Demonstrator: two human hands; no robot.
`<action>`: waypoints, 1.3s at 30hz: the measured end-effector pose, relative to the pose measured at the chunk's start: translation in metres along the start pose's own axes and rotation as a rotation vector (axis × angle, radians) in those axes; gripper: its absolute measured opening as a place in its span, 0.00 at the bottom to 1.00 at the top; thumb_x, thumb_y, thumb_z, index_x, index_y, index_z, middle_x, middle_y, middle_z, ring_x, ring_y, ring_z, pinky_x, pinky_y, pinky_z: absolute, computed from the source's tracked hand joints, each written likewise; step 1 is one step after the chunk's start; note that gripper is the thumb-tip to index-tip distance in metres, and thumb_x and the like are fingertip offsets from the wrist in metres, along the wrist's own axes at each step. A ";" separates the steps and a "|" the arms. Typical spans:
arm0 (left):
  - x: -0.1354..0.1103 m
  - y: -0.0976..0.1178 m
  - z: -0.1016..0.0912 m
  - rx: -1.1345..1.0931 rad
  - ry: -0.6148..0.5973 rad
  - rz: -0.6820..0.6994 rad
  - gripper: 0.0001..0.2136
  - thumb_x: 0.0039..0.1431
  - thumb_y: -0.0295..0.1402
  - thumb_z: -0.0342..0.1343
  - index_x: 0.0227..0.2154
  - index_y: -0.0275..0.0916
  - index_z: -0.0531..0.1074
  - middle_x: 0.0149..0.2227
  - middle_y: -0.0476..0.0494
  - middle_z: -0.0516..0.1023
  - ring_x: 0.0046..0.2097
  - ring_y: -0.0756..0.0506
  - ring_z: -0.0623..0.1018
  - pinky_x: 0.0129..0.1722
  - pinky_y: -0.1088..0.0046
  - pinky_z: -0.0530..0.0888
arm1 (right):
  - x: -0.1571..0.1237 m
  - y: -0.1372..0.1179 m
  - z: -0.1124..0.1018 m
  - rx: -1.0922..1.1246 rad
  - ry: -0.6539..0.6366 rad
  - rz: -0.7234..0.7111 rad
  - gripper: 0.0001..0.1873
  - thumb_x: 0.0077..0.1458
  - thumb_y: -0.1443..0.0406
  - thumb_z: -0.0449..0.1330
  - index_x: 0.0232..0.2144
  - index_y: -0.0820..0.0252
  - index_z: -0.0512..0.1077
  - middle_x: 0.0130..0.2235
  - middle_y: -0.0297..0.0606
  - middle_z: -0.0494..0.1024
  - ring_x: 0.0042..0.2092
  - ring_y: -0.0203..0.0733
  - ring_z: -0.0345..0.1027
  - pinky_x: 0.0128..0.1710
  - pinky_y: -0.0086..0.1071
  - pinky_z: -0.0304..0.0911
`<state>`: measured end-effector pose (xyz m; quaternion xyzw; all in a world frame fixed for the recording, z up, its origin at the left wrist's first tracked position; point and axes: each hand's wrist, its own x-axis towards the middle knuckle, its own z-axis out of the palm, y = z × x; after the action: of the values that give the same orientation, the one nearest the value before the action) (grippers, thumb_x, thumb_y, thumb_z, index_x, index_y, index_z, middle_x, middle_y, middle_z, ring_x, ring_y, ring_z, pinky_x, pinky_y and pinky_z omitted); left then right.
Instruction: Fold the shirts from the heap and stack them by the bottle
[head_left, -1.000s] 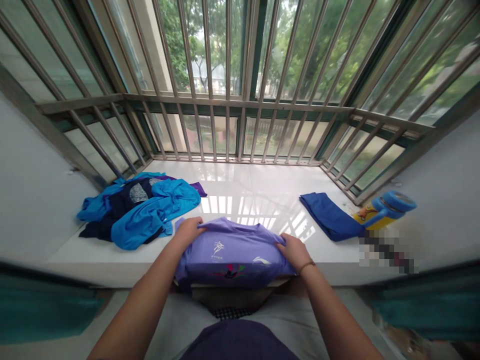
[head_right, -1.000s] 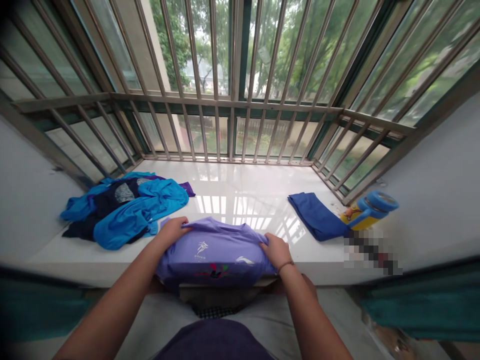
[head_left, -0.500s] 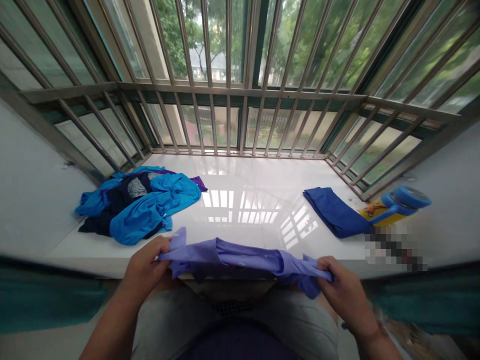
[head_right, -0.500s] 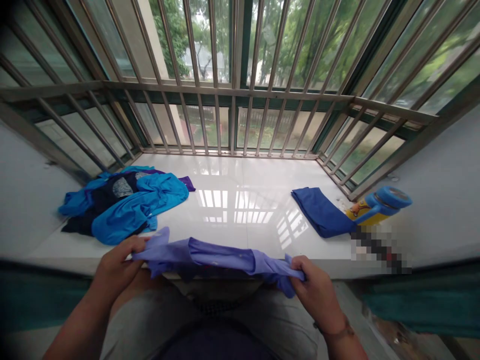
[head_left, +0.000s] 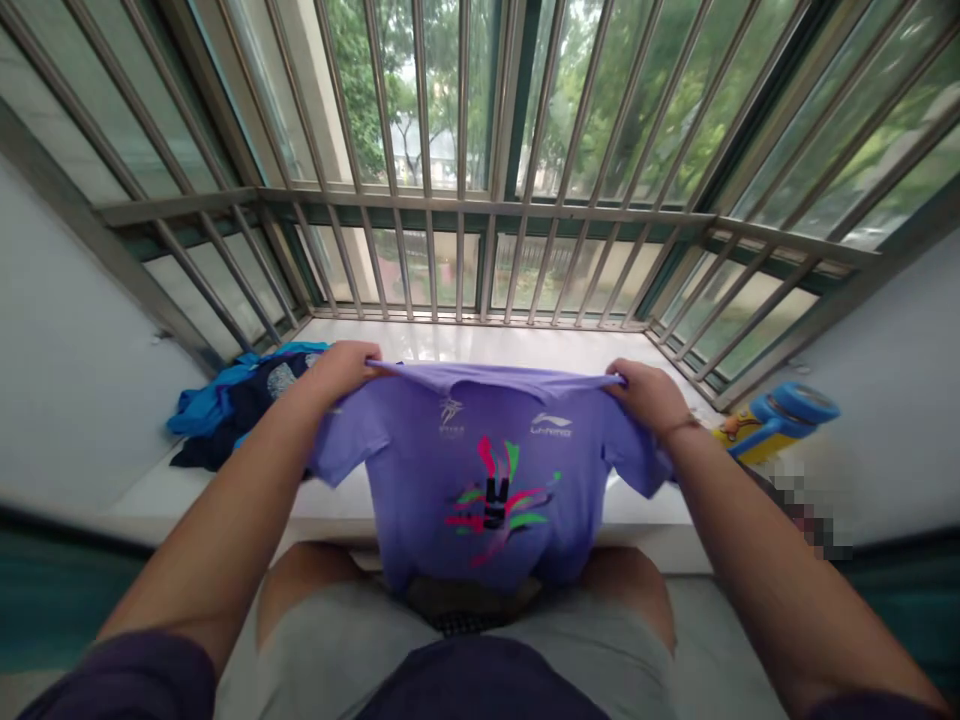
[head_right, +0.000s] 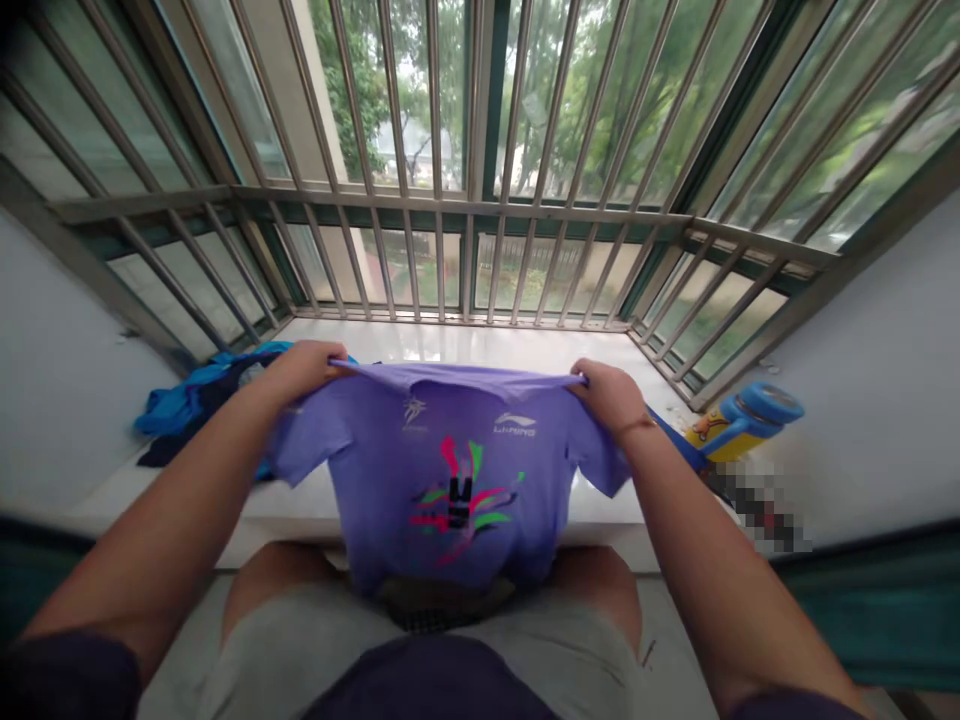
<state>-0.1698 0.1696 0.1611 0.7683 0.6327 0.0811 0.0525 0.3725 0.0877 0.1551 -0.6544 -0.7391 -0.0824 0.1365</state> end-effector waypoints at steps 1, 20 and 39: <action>0.019 0.008 0.009 0.040 0.041 -0.066 0.16 0.63 0.47 0.65 0.42 0.38 0.79 0.43 0.38 0.83 0.46 0.37 0.80 0.44 0.67 0.72 | 0.016 -0.004 0.007 -0.026 -0.011 0.023 0.24 0.74 0.54 0.52 0.46 0.68 0.79 0.42 0.45 0.82 0.43 0.37 0.76 0.41 0.32 0.58; -0.083 0.071 0.250 0.002 0.148 -0.115 0.31 0.77 0.47 0.48 0.75 0.35 0.64 0.76 0.25 0.61 0.76 0.28 0.63 0.74 0.44 0.61 | -0.112 -0.101 0.199 0.056 -0.340 0.120 0.37 0.75 0.52 0.49 0.78 0.61 0.56 0.80 0.47 0.52 0.80 0.58 0.42 0.78 0.59 0.39; -0.090 0.085 0.224 0.010 0.048 0.037 0.25 0.74 0.28 0.46 0.69 0.39 0.71 0.67 0.29 0.73 0.66 0.34 0.73 0.65 0.55 0.72 | -0.156 -0.154 0.192 0.093 -0.267 0.120 0.32 0.75 0.57 0.49 0.75 0.59 0.63 0.77 0.49 0.60 0.78 0.61 0.51 0.75 0.61 0.45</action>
<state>-0.0620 0.0695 -0.0483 0.7778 0.6200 0.0973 0.0321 0.2185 -0.0219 -0.0662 -0.6956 -0.7132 0.0483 0.0719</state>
